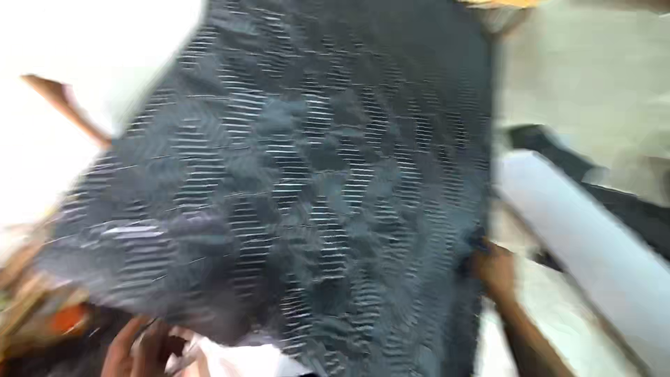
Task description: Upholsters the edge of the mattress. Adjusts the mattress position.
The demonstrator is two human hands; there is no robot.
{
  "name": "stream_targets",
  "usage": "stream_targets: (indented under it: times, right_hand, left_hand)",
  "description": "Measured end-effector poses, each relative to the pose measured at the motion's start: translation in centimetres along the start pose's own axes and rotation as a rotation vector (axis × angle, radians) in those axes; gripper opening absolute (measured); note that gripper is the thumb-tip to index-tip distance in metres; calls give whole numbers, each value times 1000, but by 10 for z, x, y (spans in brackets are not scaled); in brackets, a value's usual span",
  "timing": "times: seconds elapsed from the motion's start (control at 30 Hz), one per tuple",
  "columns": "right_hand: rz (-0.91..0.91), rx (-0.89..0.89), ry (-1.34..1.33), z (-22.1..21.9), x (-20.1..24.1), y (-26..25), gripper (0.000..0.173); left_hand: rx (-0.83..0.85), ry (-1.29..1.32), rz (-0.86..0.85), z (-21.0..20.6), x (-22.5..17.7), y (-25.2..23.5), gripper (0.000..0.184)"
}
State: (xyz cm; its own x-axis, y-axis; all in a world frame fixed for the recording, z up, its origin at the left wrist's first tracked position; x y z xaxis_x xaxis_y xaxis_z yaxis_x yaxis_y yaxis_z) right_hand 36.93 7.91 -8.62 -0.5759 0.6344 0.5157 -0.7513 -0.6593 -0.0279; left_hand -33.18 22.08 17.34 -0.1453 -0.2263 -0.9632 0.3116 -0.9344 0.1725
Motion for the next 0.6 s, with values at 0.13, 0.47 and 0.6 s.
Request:
stream_targets:
  times: [0.13, 0.47, 0.6]
  right_hand:
    - [170, -26, -143, 14, 71, 36, 51]
    - [603, 226, -726, 1, 286, 215, 23]
    - [572, 196, -815, 16, 298, 236, 19]
  left_hand:
    - [-392, -135, -276, 80, -74, -64, 47]
    - [257, -665, 277, 73, -92, -254, 74]
    - [438, -946, 15, 49, -126, -267, 31]
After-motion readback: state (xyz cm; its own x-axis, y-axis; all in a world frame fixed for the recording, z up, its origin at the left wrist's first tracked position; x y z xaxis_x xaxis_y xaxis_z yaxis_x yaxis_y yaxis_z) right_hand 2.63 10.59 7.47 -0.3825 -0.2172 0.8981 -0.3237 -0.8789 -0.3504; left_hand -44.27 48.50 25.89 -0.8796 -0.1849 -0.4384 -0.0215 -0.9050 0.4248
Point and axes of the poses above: each hand's wrist, its own y-axis away from the middle knuckle, its own z-axis out of the back of the hand, x = y × z, the point moved 5 cm from there along -y, towards the middle knuckle, and after that the axes turned 10 degrees about z, right-handed, at the moved point
